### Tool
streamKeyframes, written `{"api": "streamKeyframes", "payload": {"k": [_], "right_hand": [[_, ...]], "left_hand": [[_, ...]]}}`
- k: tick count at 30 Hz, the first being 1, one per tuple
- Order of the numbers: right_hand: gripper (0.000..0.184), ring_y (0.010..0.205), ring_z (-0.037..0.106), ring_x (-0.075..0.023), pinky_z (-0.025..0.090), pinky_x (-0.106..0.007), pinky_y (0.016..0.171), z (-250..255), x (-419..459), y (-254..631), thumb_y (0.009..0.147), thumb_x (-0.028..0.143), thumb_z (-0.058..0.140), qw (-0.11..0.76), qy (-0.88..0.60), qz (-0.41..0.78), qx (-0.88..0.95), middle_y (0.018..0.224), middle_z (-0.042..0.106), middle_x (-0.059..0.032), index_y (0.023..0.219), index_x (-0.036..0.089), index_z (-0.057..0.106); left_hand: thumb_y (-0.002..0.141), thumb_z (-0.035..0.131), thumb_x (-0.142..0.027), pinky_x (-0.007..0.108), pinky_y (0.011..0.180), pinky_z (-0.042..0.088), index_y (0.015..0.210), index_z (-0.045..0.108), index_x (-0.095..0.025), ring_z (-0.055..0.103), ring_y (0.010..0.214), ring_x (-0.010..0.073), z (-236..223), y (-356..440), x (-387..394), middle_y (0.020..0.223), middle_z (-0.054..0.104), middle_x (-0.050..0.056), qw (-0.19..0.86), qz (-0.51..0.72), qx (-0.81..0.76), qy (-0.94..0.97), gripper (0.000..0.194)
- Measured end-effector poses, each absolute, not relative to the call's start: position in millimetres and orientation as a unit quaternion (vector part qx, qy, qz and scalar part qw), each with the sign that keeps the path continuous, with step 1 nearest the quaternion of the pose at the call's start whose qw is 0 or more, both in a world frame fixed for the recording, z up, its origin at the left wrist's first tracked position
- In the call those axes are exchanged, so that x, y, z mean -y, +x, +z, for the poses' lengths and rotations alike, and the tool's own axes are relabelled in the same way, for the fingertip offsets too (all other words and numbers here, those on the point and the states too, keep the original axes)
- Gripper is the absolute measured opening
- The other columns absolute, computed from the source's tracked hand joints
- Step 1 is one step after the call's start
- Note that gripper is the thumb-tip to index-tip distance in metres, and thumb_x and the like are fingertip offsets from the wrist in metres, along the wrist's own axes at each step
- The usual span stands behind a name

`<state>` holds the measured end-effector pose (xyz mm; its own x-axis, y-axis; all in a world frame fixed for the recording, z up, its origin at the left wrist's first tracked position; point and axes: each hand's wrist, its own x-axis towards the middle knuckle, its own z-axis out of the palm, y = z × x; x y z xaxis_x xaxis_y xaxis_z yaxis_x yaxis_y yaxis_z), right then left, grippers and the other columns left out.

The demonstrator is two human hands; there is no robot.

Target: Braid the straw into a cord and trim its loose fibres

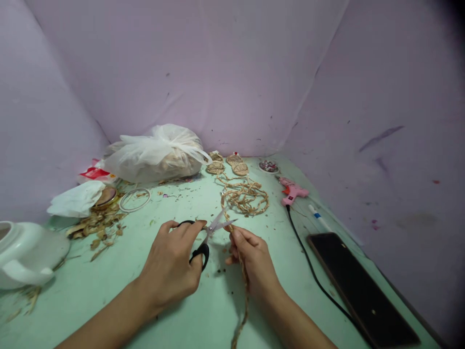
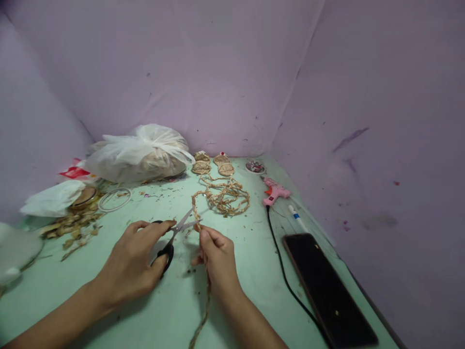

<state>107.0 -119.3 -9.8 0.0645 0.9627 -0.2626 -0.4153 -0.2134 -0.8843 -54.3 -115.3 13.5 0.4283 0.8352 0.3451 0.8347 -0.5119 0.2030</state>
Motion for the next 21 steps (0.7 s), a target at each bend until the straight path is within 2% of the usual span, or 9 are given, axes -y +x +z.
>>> {"api": "streamKeyframes", "payload": {"k": [4, 7, 10, 14, 18, 21], "right_hand": [[0.021, 0.044, 0.037, -0.0065, 0.046, -0.022, 0.043, -7.1, 117.8, 107.8, 0.055, 0.032, 0.071, 0.532, -0.439, 0.688, 0.227, 0.048, 0.042, 0.0048, 0.065, 0.015, 0.063], [0.021, 0.045, 0.038, -0.0068, 0.047, -0.021, 0.043, -8.1, 117.3, 107.7, 0.052, 0.029, 0.072, 0.537, -0.445, 0.684, 0.215, 0.047, 0.044, 0.0047, 0.065, 0.015, 0.064], [0.022, 0.045, 0.037, -0.0069, 0.046, -0.021, 0.041, -9.0, 118.5, 106.8, 0.054, 0.03, 0.07, 0.545, -0.468, 0.65, 0.247, 0.046, 0.043, 0.0049, 0.068, 0.014, 0.066], [0.018, 0.045, 0.037, -0.0064, 0.046, -0.02, 0.04, -7.9, 121.4, 105.1, 0.058, 0.031, 0.068, 0.549, -0.472, 0.62, 0.304, 0.048, 0.041, 0.0047, 0.057, 0.014, 0.062], [0.021, 0.044, 0.035, -0.0065, 0.044, -0.02, 0.037, -7.1, 123.1, 104.3, 0.062, 0.032, 0.065, 0.546, -0.453, 0.624, 0.328, 0.048, 0.036, 0.005, 0.052, 0.014, 0.059], [0.018, 0.047, 0.037, -0.0066, 0.044, -0.019, 0.037, -8.1, 122.9, 104.9, 0.063, 0.031, 0.064, 0.548, -0.457, 0.599, 0.364, 0.056, 0.04, 0.0035, 0.057, 0.014, 0.063]], "left_hand": [[0.067, 0.046, -0.016, 0.043, 0.091, 0.029, 0.114, 0.045, -0.016, 0.053, 0.089, 0.02, 16.8, -52.7, 117.8, 0.097, 0.06, 0.008, -0.022, 0.181, -0.47, 0.864, 0.047], [0.068, 0.046, -0.016, 0.045, 0.092, 0.027, 0.116, 0.045, -0.015, 0.052, 0.086, 0.0202, 17.9, -50.6, 119.4, 0.093, 0.059, 0.009, -0.035, 0.148, -0.467, 0.871, 0.048], [0.069, 0.046, -0.017, 0.047, 0.091, 0.026, 0.12, 0.044, -0.012, 0.052, 0.087, 0.022, 18.3, -49.4, 120.0, 0.091, 0.058, 0.01, -0.054, 0.123, -0.47, 0.872, 0.051], [0.072, 0.044, -0.02, 0.047, 0.087, 0.03, 0.122, 0.042, -0.008, 0.051, 0.088, 0.0244, 18.2, -50.0, 118.9, 0.094, 0.057, 0.013, -0.059, 0.091, -0.477, 0.872, 0.052], [0.074, 0.041, -0.019, 0.041, 0.078, 0.036, 0.125, 0.04, -0.008, 0.05, 0.084, 0.0242, 16.8, -50.2, 117.6, 0.094, 0.056, 0.014, -0.035, 0.049, -0.473, 0.879, 0.052], [0.073, 0.038, -0.014, 0.038, 0.075, 0.038, 0.125, 0.04, -0.007, 0.049, 0.082, 0.0238, 15.3, -49.8, 117.4, 0.094, 0.055, 0.014, -0.034, 0.02, -0.477, 0.878, 0.053]]}}
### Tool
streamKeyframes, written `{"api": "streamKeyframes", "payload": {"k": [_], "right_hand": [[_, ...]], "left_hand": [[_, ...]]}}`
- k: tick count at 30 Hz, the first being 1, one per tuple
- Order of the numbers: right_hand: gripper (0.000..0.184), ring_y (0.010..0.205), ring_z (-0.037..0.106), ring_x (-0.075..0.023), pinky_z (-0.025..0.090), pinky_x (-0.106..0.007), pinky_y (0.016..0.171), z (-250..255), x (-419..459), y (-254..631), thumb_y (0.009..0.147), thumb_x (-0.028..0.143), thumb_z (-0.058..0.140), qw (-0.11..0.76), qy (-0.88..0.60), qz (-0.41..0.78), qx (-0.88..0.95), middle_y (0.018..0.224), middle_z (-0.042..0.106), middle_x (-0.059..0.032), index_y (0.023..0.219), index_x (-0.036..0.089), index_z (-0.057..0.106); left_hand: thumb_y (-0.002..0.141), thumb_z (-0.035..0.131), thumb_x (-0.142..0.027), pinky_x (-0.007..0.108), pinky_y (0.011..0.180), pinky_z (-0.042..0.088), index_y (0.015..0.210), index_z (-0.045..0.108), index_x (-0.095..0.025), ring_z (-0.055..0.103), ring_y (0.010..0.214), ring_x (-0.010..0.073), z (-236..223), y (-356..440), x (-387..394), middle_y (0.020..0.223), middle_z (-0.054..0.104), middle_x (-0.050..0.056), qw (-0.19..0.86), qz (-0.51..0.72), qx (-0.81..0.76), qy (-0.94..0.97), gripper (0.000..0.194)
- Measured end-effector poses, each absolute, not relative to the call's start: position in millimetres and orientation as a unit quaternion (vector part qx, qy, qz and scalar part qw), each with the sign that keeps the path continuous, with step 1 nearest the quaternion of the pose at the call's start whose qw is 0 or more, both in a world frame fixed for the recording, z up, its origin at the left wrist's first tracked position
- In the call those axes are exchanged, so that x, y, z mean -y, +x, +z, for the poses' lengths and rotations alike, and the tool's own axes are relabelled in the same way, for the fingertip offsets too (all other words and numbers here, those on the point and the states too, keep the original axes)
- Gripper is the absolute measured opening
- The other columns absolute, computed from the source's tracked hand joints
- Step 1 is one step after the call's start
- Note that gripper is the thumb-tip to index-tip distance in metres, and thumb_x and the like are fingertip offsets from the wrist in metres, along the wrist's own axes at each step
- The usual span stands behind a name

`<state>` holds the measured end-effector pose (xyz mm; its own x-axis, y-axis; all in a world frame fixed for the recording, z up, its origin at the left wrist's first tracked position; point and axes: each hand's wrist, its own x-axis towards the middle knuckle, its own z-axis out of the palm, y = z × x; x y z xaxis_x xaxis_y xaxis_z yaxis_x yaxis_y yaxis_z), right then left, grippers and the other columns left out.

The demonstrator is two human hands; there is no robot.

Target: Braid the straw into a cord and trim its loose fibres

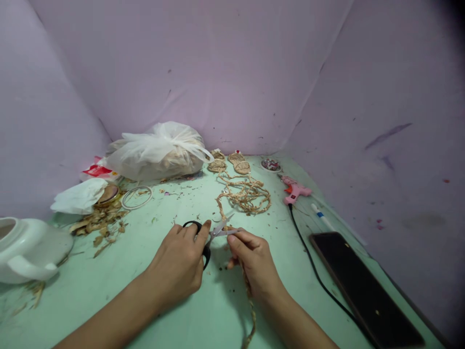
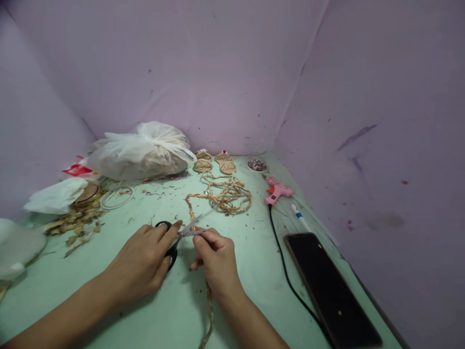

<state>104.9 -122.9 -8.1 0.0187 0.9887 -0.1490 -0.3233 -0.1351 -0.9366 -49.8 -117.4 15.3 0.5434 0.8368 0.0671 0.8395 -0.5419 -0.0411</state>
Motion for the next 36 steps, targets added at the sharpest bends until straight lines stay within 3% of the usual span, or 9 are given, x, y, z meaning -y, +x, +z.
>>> {"api": "streamKeyframes", "payload": {"k": [11, 18, 22, 26, 30, 36], "right_hand": [[0.014, 0.048, 0.042, -0.0061, 0.044, -0.018, 0.036, -16, 123, 107, 0.07, 0.026, 0.06, 0.544, -0.461, 0.557, 0.426, 0.067, 0.044, 0.0021, 0.071, 0.017, 0.07], [0.017, 0.047, 0.041, -0.0054, 0.042, -0.018, 0.035, -17, 124, 106, 0.067, 0.028, 0.062, 0.556, -0.459, 0.571, 0.393, 0.067, 0.046, 0.0015, 0.077, 0.018, 0.071], [0.022, 0.045, 0.038, -0.0054, 0.041, -0.019, 0.034, -15, 122, 106, 0.06, 0.03, 0.067, 0.56, -0.479, 0.59, 0.328, 0.06, 0.047, 0.002, 0.076, 0.015, 0.071], [0.028, 0.041, 0.035, -0.0052, 0.04, -0.019, 0.034, -15, 121, 105, 0.058, 0.032, 0.069, 0.553, -0.489, 0.618, 0.271, 0.051, 0.043, 0.004, 0.078, 0.012, 0.069], [0.03, 0.041, 0.035, -0.0064, 0.04, -0.02, 0.035, -16, 121, 104, 0.06, 0.035, 0.067, 0.546, -0.49, 0.618, 0.283, 0.046, 0.038, 0.0059, 0.079, 0.012, 0.068], [0.023, 0.046, 0.041, -0.0075, 0.043, -0.021, 0.039, -12, 121, 104, 0.06, 0.03, 0.065, 0.538, -0.505, 0.598, 0.312, 0.057, 0.047, 0.0031, 0.076, 0.013, 0.064]], "left_hand": [[0.064, 0.038, -0.005, 0.036, 0.078, 0.04, 0.13, 0.032, -0.008, 0.052, 0.084, 0.0231, 13, -47, 119, 0.098, 0.057, 0.013, -0.029, 0.056, 0.509, -0.859, 0.066], [0.065, 0.037, -0.003, 0.033, 0.066, 0.043, 0.126, 0.034, -0.013, 0.058, 0.074, 0.0223, 8, -47, 117, 0.092, 0.061, 0.011, -0.089, 0.064, 0.515, -0.85, 0.062], [0.069, 0.038, -0.006, 0.028, 0.061, 0.042, 0.111, 0.045, -0.019, 0.059, 0.072, 0.0189, 11, -51, 115, 0.082, 0.063, 0.005, -0.148, -0.001, 0.499, -0.854, 0.045], [0.075, 0.04, -0.015, 0.023, 0.06, 0.041, 0.097, 0.049, -0.021, 0.057, 0.067, 0.0133, 22, -59, 110, 0.076, 0.062, 0.0, -0.174, -0.156, 0.53, -0.815, 0.025], [0.074, 0.045, -0.021, 0.021, 0.057, 0.041, 0.106, 0.048, -0.021, 0.056, 0.063, 0.0109, 24, -65, 105, 0.081, 0.064, -0.001, -0.169, -0.257, 0.578, -0.756, 0.033], [0.072, 0.046, -0.021, 0.022, 0.063, 0.044, 0.107, 0.051, -0.024, 0.059, 0.069, 0.0128, 20, -64, 106, 0.083, 0.065, 0.0, -0.167, -0.25, 0.589, -0.75, 0.036]]}}
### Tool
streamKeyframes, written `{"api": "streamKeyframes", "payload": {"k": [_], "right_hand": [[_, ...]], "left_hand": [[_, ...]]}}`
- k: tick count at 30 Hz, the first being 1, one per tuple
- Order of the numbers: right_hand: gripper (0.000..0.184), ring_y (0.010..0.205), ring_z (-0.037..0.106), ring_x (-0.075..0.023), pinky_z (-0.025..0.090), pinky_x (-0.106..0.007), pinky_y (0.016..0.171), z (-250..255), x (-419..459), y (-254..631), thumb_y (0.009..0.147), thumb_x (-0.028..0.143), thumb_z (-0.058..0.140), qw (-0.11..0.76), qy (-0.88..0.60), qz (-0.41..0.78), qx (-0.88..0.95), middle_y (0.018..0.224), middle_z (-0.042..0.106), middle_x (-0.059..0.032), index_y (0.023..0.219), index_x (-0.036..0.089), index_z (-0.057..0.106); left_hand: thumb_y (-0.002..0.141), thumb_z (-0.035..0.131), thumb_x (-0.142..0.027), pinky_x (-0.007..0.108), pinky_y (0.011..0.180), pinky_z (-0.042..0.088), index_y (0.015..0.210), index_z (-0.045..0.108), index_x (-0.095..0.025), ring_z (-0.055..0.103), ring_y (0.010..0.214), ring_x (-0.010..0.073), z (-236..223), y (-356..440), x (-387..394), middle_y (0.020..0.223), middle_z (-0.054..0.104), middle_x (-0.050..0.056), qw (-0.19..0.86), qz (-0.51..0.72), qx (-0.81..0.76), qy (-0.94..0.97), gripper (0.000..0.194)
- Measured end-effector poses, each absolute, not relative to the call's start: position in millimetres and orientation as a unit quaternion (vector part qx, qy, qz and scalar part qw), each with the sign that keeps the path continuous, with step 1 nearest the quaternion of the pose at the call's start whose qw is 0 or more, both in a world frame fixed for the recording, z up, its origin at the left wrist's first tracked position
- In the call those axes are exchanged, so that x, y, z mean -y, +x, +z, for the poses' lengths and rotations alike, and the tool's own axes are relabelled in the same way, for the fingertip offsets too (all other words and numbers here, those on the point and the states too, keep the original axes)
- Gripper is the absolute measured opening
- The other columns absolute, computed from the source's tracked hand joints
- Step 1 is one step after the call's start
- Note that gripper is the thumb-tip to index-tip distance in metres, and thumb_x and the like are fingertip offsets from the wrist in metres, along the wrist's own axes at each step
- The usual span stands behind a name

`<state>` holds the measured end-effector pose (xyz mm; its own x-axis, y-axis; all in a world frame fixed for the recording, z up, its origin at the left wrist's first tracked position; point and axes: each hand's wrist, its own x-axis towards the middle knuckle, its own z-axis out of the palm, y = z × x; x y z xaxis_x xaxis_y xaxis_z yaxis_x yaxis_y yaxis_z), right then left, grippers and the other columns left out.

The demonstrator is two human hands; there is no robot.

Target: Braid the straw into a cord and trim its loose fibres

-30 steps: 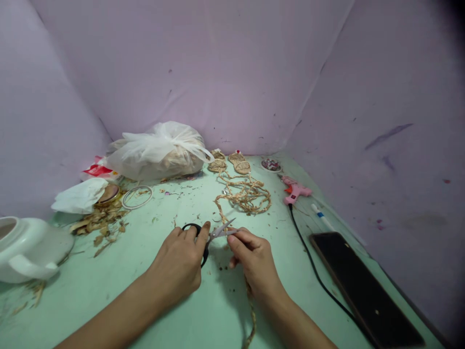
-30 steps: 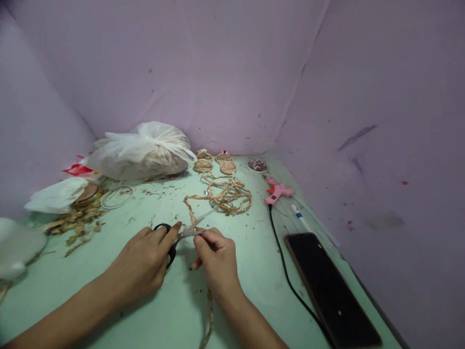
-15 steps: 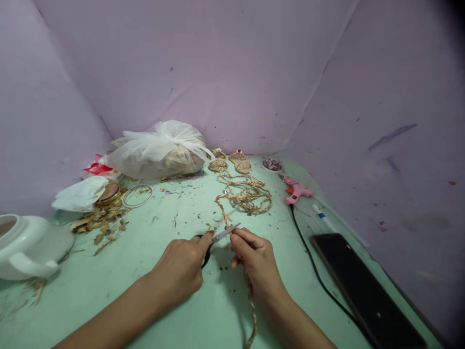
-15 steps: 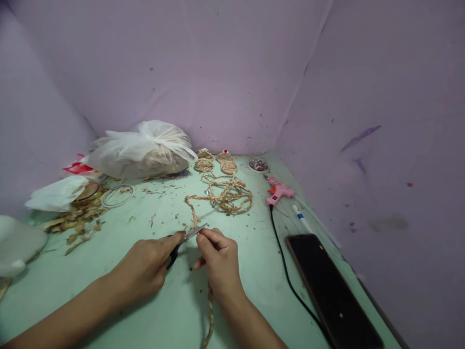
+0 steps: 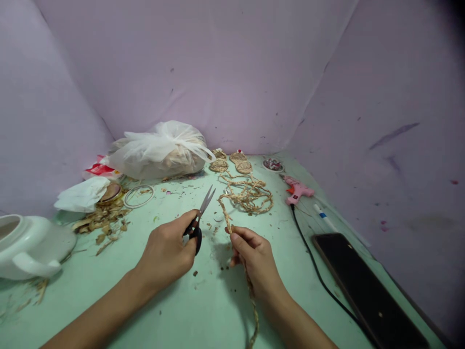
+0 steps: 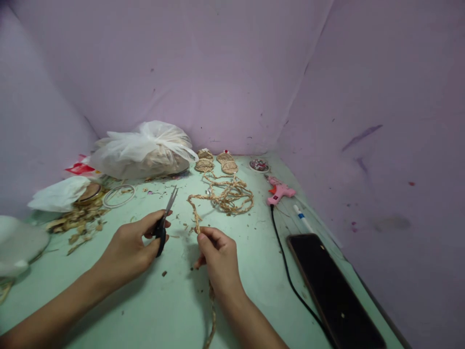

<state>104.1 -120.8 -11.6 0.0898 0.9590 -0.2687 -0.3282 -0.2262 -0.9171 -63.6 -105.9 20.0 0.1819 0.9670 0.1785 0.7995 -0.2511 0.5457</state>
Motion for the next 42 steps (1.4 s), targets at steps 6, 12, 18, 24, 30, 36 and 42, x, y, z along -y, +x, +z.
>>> {"api": "streamKeyframes", "payload": {"k": [6, 12, 18, 24, 30, 36, 42], "right_hand": [[0.018, 0.046, 0.04, -0.0078, 0.039, -0.019, 0.035, -12.3, 119.3, 103.7, 0.062, 0.023, 0.058, 0.541, -0.492, 0.609, 0.308, 0.061, 0.046, 0.004, 0.079, 0.017, 0.056], [0.021, 0.045, 0.04, -0.0062, 0.035, -0.016, 0.038, -18.8, 118.9, 104.2, 0.061, 0.027, 0.066, 0.546, -0.55, 0.504, 0.381, 0.056, 0.047, 0.0045, 0.073, 0.016, 0.052], [0.031, 0.041, 0.042, -0.0084, 0.036, -0.02, 0.036, -15.2, 121.8, 106.2, 0.07, 0.034, 0.059, 0.542, -0.542, 0.496, 0.407, 0.051, 0.047, 0.0041, 0.093, 0.014, 0.061], [0.031, 0.046, 0.045, -0.0098, 0.041, -0.022, 0.039, -19.1, 121.4, 105.6, 0.07, 0.034, 0.059, 0.544, -0.496, 0.548, 0.396, 0.058, 0.049, 0.0023, 0.094, 0.015, 0.061], [0.028, 0.044, 0.041, -0.0078, 0.035, -0.021, 0.043, -16.6, 122.2, 105.7, 0.068, 0.029, 0.06, 0.531, -0.521, 0.507, 0.435, 0.053, 0.047, 0.0042, 0.092, 0.014, 0.062], [0.034, 0.042, 0.038, -0.0077, 0.03, -0.021, 0.043, -10.8, 120.9, 109.5, 0.064, 0.029, 0.06, 0.513, -0.445, 0.617, 0.398, 0.046, 0.043, 0.0049, 0.093, 0.011, 0.064], [0.036, 0.043, 0.039, -0.0084, 0.032, -0.022, 0.045, -16.3, 117.8, 112.1, 0.059, 0.03, 0.065, 0.517, -0.41, 0.66, 0.36, 0.048, 0.048, 0.0034, 0.091, 0.013, 0.065]], "left_hand": [[0.071, 0.046, -0.023, 0.023, 0.065, 0.045, 0.106, 0.052, -0.026, 0.06, 0.071, 0.0141, 18.2, -63.8, 105.8, 0.085, 0.066, 0.0, 0.167, 0.251, -0.598, 0.743, 0.036], [0.071, 0.045, -0.022, 0.023, 0.066, 0.045, 0.107, 0.051, -0.026, 0.06, 0.07, 0.0137, 16.0, -64.1, 103.7, 0.085, 0.066, 0.0, 0.163, 0.237, -0.603, 0.744, 0.037], [0.072, 0.042, -0.02, 0.027, 0.069, 0.043, 0.111, 0.048, -0.026, 0.058, 0.078, 0.0167, 16.6, -61.7, 106.6, 0.093, 0.063, 0.001, 0.089, 0.18, -0.569, 0.797, 0.039], [0.071, 0.041, -0.015, 0.035, 0.073, 0.039, 0.115, 0.045, -0.019, 0.054, 0.082, 0.0217, 18.4, -58.2, 108.0, 0.093, 0.059, 0.007, -0.001, 0.093, -0.507, 0.857, 0.045], [0.071, 0.04, -0.013, 0.038, 0.074, 0.037, 0.121, 0.043, -0.015, 0.053, 0.08, 0.0223, 17.4, -58.0, 106.1, 0.091, 0.058, 0.009, -0.004, 0.042, -0.503, 0.863, 0.05], [0.071, 0.041, -0.013, 0.037, 0.075, 0.036, 0.124, 0.039, -0.015, 0.052, 0.082, 0.0211, 14.5, -58.2, 106.1, 0.092, 0.058, 0.009, 0.015, 0.025, -0.497, 0.867, 0.053], [0.071, 0.041, -0.013, 0.037, 0.076, 0.036, 0.125, 0.037, -0.014, 0.053, 0.082, 0.0218, 20.1, -58.9, 106.9, 0.091, 0.058, 0.01, 0.037, 0.003, -0.496, 0.868, 0.054]]}}
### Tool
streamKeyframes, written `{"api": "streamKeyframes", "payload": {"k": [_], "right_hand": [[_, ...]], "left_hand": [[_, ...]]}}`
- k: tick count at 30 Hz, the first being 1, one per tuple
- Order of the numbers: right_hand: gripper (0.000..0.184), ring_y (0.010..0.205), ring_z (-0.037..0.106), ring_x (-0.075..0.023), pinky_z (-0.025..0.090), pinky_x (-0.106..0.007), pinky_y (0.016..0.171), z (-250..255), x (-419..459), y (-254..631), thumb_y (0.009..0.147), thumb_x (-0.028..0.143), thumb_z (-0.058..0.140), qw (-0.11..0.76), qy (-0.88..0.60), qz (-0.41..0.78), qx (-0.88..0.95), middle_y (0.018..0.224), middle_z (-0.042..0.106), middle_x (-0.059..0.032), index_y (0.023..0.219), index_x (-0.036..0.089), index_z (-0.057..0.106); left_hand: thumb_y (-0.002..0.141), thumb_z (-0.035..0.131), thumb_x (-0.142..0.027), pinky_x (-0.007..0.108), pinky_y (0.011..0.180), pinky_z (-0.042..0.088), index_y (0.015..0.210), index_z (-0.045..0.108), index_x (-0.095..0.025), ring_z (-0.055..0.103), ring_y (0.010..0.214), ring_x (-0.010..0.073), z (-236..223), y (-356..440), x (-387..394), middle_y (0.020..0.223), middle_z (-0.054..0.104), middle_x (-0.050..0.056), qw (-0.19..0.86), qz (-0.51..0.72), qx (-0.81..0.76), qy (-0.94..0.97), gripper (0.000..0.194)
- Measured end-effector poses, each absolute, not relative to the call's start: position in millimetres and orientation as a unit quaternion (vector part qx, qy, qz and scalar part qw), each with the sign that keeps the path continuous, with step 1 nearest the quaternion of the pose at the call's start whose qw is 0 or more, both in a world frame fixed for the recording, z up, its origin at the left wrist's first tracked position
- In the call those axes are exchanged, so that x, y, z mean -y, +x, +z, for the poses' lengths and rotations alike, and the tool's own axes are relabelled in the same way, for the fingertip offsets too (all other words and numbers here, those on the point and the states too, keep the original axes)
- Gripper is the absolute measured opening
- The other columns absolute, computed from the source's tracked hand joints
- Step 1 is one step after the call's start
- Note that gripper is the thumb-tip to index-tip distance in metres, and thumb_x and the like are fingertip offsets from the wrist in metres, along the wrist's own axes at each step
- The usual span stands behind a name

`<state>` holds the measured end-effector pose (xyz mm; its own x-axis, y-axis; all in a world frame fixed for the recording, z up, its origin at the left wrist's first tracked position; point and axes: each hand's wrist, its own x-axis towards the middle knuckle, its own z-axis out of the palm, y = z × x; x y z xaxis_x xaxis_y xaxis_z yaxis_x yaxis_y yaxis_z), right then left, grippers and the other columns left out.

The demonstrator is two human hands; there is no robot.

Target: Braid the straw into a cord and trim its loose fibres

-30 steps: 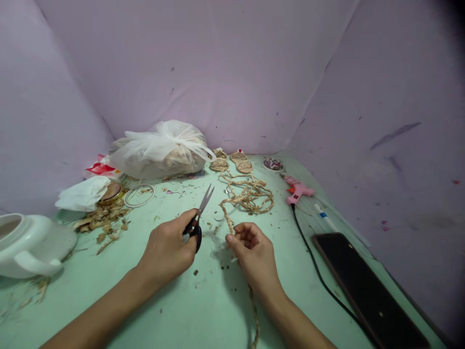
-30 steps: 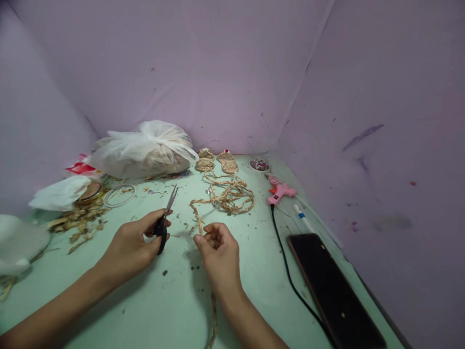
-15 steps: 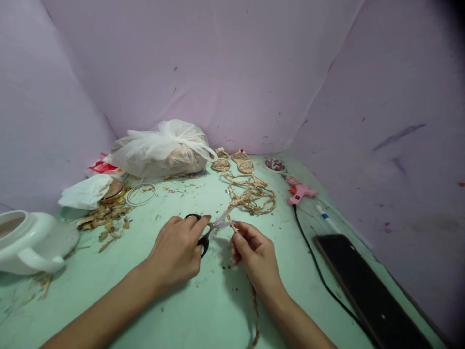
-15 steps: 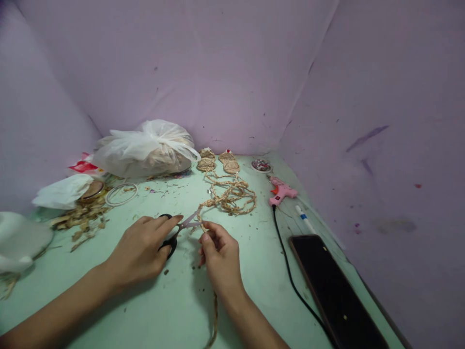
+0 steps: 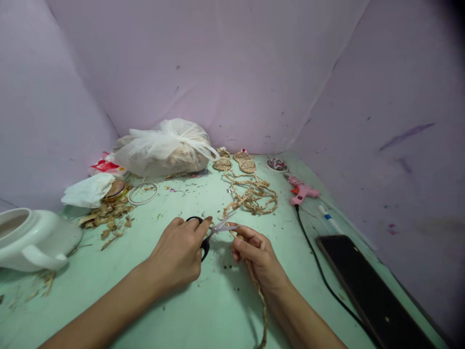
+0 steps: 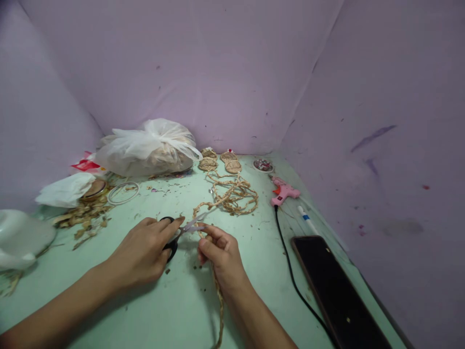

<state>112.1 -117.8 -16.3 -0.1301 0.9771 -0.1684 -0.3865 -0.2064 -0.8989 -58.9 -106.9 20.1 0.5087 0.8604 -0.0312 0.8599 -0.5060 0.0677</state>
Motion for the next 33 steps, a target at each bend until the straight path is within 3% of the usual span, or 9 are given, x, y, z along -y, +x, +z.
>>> {"api": "streamKeyframes", "payload": {"k": [13, 22, 33], "right_hand": [[0.026, 0.048, 0.035, -0.0089, 0.029, -0.022, 0.047, -17.2, 121.7, 108.3, 0.066, 0.03, 0.061, 0.509, -0.476, 0.562, 0.445, 0.049, 0.043, 0.0041, 0.086, 0.013, 0.066], [0.019, 0.056, 0.039, -0.0106, 0.032, -0.023, 0.052, -16.6, 124.3, 108.3, 0.071, 0.025, 0.055, 0.512, -0.484, 0.48, 0.523, 0.062, 0.048, 0.0011, 0.084, 0.017, 0.068], [0.023, 0.059, 0.042, -0.0115, 0.033, -0.024, 0.054, -17.0, 123.2, 108.8, 0.072, 0.024, 0.055, 0.51, -0.482, 0.497, 0.51, 0.072, 0.052, -0.0015, 0.09, 0.018, 0.068]], "left_hand": [[0.066, 0.041, -0.01, 0.038, 0.076, 0.037, 0.128, 0.035, -0.008, 0.053, 0.084, 0.024, 25.0, -50.5, 114.3, 0.094, 0.059, 0.013, 0.012, -0.025, -0.535, 0.845, 0.063], [0.064, 0.044, -0.012, 0.038, 0.076, 0.036, 0.128, 0.035, -0.009, 0.054, 0.086, 0.0243, 25.6, -49.4, 116.1, 0.096, 0.06, 0.014, 0.013, -0.008, -0.558, 0.83, 0.065], [0.066, 0.043, -0.014, 0.039, 0.077, 0.037, 0.128, 0.035, -0.007, 0.053, 0.087, 0.0259, 27.3, -48.9, 117.1, 0.097, 0.059, 0.015, 0.011, -0.025, -0.54, 0.841, 0.063]]}}
